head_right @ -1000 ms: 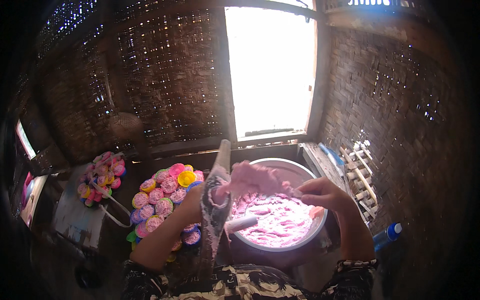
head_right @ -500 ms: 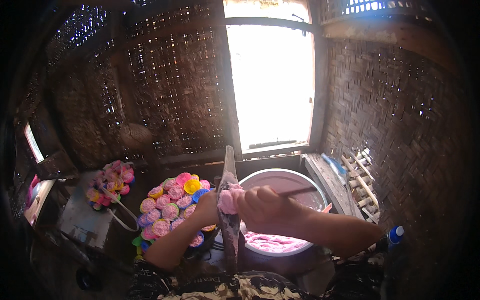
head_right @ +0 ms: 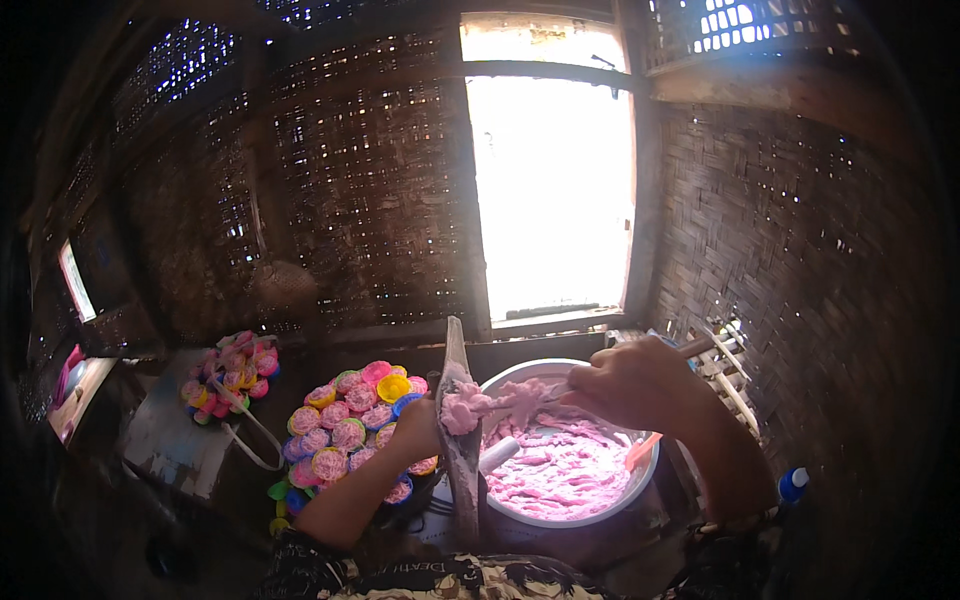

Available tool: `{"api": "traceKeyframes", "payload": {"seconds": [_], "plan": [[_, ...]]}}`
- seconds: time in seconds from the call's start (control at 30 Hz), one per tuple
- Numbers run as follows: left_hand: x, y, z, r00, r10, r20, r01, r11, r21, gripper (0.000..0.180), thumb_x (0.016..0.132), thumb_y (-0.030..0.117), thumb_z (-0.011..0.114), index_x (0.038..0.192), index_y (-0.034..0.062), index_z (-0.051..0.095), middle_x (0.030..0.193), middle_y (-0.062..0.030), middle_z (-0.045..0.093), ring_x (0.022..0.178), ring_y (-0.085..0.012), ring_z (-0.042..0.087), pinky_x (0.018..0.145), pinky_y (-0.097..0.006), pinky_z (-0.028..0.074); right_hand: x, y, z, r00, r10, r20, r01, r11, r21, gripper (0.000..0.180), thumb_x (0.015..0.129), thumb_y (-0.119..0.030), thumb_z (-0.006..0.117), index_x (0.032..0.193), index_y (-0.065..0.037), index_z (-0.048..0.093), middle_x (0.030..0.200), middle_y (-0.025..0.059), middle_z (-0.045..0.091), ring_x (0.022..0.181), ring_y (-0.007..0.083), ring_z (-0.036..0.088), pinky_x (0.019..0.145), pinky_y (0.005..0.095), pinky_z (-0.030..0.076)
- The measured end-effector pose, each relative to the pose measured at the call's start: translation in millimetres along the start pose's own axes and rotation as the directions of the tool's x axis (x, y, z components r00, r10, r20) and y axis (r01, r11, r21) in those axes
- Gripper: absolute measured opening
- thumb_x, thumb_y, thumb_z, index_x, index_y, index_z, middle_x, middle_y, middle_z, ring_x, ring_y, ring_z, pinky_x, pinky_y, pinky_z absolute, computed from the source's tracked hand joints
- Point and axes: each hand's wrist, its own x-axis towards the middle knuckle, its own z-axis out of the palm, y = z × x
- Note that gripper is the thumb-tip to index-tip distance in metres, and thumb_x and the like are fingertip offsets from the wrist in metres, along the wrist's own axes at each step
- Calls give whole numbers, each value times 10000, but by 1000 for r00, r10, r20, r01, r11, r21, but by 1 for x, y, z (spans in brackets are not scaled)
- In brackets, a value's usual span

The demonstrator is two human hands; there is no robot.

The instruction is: The person assembles pink doughnut-shaped items into colorful plastic cups and arranges them on a woven tray. They then use a wooden mold to press pink material into additional cups and place the finished items on a display stand.

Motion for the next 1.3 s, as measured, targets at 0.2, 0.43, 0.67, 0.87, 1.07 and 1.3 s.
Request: {"api": "traceKeyframes", "payload": {"seconds": [0.2, 0.43, 0.67, 0.87, 1.07, 1.3], "plan": [[-1, 29, -1, 999, 1, -38, 1, 999, 33, 430, 633, 331, 701, 993, 108, 622, 950, -165, 600, 871, -328, 599, 730, -403, 496, 25, -17, 13, 978, 26, 205, -43, 996, 80, 270, 864, -344, 514, 760, -103, 575, 614, 69, 592, 583, 237, 629, 515, 390, 483], [-2, 8, -4, 994, -31, 109, 32, 999, -8, 377, 657, 345, 679, 945, 105, 639, 898, -185, 622, 851, -344, 604, 735, -404, 490, 28, -51, 54, 841, -421, -340, 299, 885, -356, 210, 755, -208, 572, 935, -101, 587, 719, -1, 548, 659, 130, 560, 592, 271, 458], [17, -48, 15, 989, 23, -144, -75, 928, -366, 410, 695, 293, 655, 1056, 107, 601, 966, -143, 624, 898, -295, 602, 767, -369, 480, -19, -26, 46, 780, 288, -556, -187, 955, 232, 78, 731, -132, 646, 798, -95, 638, 652, 9, 581, 547, 147, 569, 550, 292, 457], [28, -28, 32, 994, 56, -93, -83, 946, -315, 485, 745, 142, 657, 1193, 52, 494, 1101, -58, 592, 993, -150, 574, 885, -295, 440, -7, -67, 122, 607, 546, -577, -254, 822, 510, 172, 721, -113, 692, 880, -51, 665, 699, 104, 628, 577, 241, 612, 547, 318, 484], [35, -43, 25, 994, -90, 64, 110, 806, -581, 409, 701, 185, 710, 1072, 65, 587, 1093, -51, 592, 993, -161, 572, 873, -299, 444, -29, -78, 120, 707, 538, -459, -155, 751, 641, 144, 690, -93, 715, 822, -55, 670, 696, 102, 638, 601, 223, 628, 547, 309, 485], [32, -40, 49, 989, 94, -115, -136, 881, -454, 441, 665, 110, 766, 1060, 49, 581, 1053, -40, 595, 944, -131, 552, 840, -293, 440, -7, -59, 131, 598, 587, -546, -280, 791, 543, 108, 713, -104, 658, 812, -61, 659, 644, 98, 609, 549, 259, 594, 506, 351, 448]]}}
